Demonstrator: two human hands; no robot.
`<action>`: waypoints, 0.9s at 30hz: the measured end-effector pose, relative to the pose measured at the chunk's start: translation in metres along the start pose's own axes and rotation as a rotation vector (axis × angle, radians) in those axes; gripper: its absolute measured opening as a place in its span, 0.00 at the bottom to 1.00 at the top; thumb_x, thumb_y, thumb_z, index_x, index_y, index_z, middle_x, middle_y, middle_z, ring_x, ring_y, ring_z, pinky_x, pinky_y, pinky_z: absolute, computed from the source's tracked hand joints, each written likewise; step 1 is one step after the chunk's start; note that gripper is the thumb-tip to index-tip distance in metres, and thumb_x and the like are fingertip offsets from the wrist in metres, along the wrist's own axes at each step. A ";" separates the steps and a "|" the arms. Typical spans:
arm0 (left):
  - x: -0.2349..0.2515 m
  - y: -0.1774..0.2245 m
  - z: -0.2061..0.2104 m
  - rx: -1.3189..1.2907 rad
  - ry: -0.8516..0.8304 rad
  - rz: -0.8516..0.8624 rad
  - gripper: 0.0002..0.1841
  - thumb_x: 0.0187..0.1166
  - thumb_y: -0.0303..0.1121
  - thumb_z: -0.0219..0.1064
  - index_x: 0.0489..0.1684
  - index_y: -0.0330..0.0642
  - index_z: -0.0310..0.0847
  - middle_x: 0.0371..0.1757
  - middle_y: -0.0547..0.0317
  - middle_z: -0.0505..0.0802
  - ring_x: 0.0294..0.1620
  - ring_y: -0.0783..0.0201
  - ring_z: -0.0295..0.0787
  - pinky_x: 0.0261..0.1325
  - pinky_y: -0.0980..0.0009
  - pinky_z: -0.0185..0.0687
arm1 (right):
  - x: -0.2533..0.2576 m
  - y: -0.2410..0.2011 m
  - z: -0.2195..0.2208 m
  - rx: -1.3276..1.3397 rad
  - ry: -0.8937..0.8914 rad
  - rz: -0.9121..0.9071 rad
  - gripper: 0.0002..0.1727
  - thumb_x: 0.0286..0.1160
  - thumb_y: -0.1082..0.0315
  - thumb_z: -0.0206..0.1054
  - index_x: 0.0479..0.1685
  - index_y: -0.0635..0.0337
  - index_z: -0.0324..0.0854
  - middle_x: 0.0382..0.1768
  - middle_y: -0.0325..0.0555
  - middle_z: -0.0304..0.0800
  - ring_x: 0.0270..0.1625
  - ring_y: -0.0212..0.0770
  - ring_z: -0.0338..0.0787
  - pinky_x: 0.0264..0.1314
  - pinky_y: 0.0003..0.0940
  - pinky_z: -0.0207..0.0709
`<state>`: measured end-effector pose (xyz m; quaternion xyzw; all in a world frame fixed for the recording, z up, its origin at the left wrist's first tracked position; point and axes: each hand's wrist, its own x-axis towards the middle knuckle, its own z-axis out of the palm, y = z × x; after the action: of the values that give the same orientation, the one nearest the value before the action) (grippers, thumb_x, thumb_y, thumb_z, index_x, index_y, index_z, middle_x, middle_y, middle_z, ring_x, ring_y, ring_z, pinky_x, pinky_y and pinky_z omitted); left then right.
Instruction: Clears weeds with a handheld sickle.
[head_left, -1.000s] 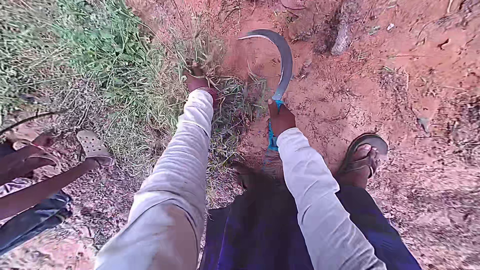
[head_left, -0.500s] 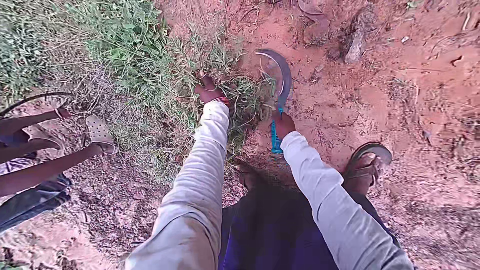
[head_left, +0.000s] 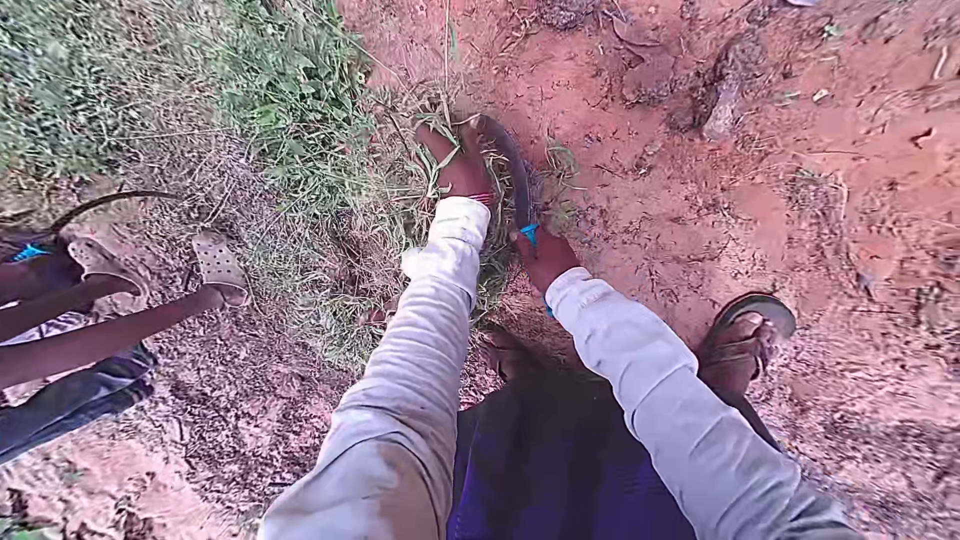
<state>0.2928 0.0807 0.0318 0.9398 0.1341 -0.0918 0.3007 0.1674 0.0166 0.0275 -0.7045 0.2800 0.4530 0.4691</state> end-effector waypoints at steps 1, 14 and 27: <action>0.005 -0.004 0.007 -0.047 -0.003 0.054 0.45 0.87 0.36 0.66 0.92 0.21 0.36 0.90 0.26 0.63 0.89 0.47 0.67 0.89 0.62 0.60 | 0.007 0.000 0.002 -0.075 0.021 0.007 0.34 0.95 0.46 0.46 0.74 0.72 0.71 0.57 0.72 0.88 0.61 0.67 0.90 0.65 0.64 0.78; 0.006 0.028 0.102 0.640 -0.890 0.290 0.40 0.72 0.45 0.79 0.87 0.45 0.69 0.92 0.39 0.64 0.83 0.35 0.73 0.78 0.34 0.71 | -0.018 0.167 -0.053 0.543 0.422 0.186 0.28 0.96 0.48 0.45 0.61 0.69 0.73 0.22 0.44 0.78 0.19 0.37 0.82 0.29 0.36 0.83; -0.005 -0.029 0.074 0.291 -0.469 -0.080 0.26 0.83 0.38 0.71 0.75 0.30 0.76 0.67 0.30 0.88 0.72 0.38 0.84 0.78 0.40 0.75 | -0.005 0.191 -0.009 0.513 0.096 0.059 0.27 0.97 0.54 0.45 0.66 0.73 0.74 0.35 0.56 0.83 0.31 0.43 0.85 0.43 0.39 0.82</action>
<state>0.2721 0.0586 -0.0419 0.9201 0.0831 -0.3371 0.1814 0.0123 -0.0686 -0.0446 -0.5747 0.4283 0.3467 0.6051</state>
